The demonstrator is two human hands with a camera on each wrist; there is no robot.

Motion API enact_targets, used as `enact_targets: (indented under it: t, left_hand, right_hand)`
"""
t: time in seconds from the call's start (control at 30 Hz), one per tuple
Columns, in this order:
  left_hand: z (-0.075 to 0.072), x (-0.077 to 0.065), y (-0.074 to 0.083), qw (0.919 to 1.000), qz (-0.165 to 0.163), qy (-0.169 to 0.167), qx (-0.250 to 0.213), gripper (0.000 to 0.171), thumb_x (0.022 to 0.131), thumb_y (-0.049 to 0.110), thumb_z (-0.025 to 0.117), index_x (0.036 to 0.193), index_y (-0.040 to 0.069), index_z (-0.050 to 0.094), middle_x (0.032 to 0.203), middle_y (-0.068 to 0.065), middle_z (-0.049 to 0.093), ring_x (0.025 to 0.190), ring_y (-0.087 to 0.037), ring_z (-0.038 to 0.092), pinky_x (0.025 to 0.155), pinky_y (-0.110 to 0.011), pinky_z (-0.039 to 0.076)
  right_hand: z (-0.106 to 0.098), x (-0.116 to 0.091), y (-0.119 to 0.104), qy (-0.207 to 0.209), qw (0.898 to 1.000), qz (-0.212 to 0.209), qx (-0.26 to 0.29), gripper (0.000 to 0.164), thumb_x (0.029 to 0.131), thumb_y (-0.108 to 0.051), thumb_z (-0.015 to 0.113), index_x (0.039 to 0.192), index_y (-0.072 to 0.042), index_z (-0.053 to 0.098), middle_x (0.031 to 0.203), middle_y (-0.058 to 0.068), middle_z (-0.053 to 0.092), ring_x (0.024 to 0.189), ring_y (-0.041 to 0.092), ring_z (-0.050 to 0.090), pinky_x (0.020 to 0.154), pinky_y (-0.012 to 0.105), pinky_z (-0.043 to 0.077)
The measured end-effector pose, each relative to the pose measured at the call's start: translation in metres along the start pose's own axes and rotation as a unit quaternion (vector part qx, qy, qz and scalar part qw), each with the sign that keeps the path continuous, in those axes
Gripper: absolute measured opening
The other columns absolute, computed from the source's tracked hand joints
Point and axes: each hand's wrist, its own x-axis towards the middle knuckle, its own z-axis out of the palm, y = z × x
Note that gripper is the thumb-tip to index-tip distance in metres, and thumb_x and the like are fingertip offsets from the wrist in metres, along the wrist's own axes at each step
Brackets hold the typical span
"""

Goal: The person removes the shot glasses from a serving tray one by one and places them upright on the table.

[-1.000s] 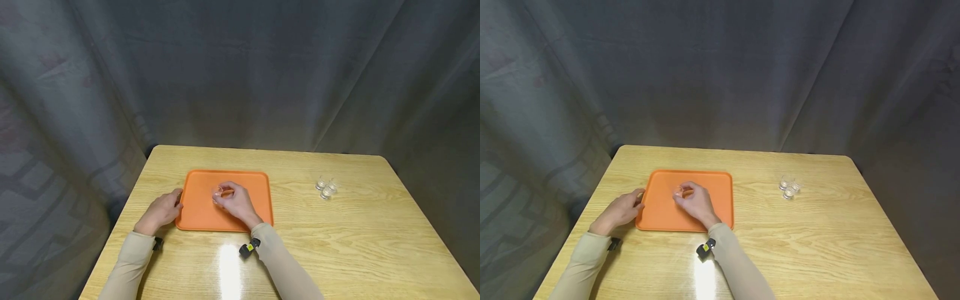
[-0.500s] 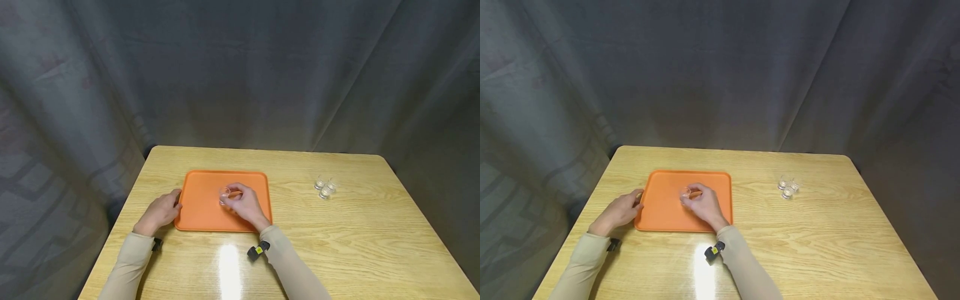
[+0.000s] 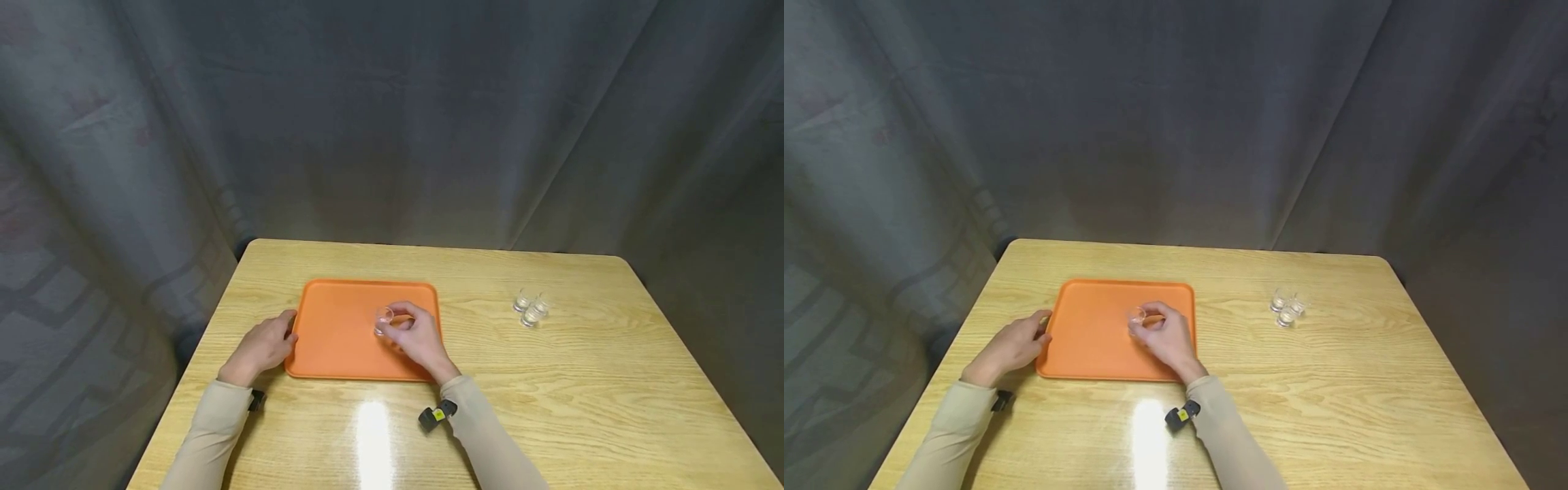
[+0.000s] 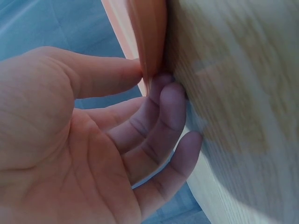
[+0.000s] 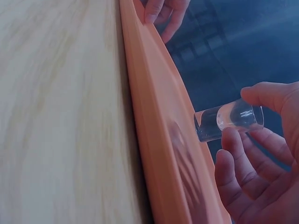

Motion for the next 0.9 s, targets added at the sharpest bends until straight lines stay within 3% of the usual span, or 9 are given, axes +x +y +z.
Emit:
enact_targets:
  t: [0.23,0.5,0.9]
  left_hand:
    - [-0.001,-0.001,0.001,1.0000,-0.006,-0.002,0.003,0.056,0.107,0.015,0.059,0.155,-0.008,0.043,0.128,-0.024,0.071,0.112,-0.040,0.070,0.095,-0.057,0.055]
    - [-0.003,-0.002,0.001,1.0000,-0.005,0.001,0.005,0.056,0.107,0.015,0.060,0.155,-0.008,0.044,0.127,-0.025,0.071,0.112,-0.041,0.070,0.095,-0.058,0.055]
    - [0.002,-0.001,0.000,1.0000,-0.005,0.004,0.006,0.055,0.106,0.014,0.059,0.154,-0.008,0.044,0.127,-0.025,0.071,0.113,-0.041,0.070,0.095,-0.058,0.055]
  right_hand:
    - [-0.016,-0.003,0.003,0.018,1.000,0.001,-0.008,0.037,0.090,-0.021,0.087,0.123,-0.008,0.076,0.106,0.013,0.079,0.064,0.020,0.071,0.052,0.028,0.055]
    - [-0.031,-0.006,0.007,0.042,0.999,-0.003,-0.012,0.036,0.089,-0.019,0.088,0.122,-0.009,0.076,0.115,0.013,0.077,0.067,0.022,0.071,0.054,0.028,0.057]
    - [-0.047,-0.013,0.017,0.058,0.998,0.014,-0.013,0.038,0.088,-0.022,0.089,0.123,-0.011,0.077,0.102,0.014,0.077,0.066,0.023,0.071,0.056,0.029,0.058]
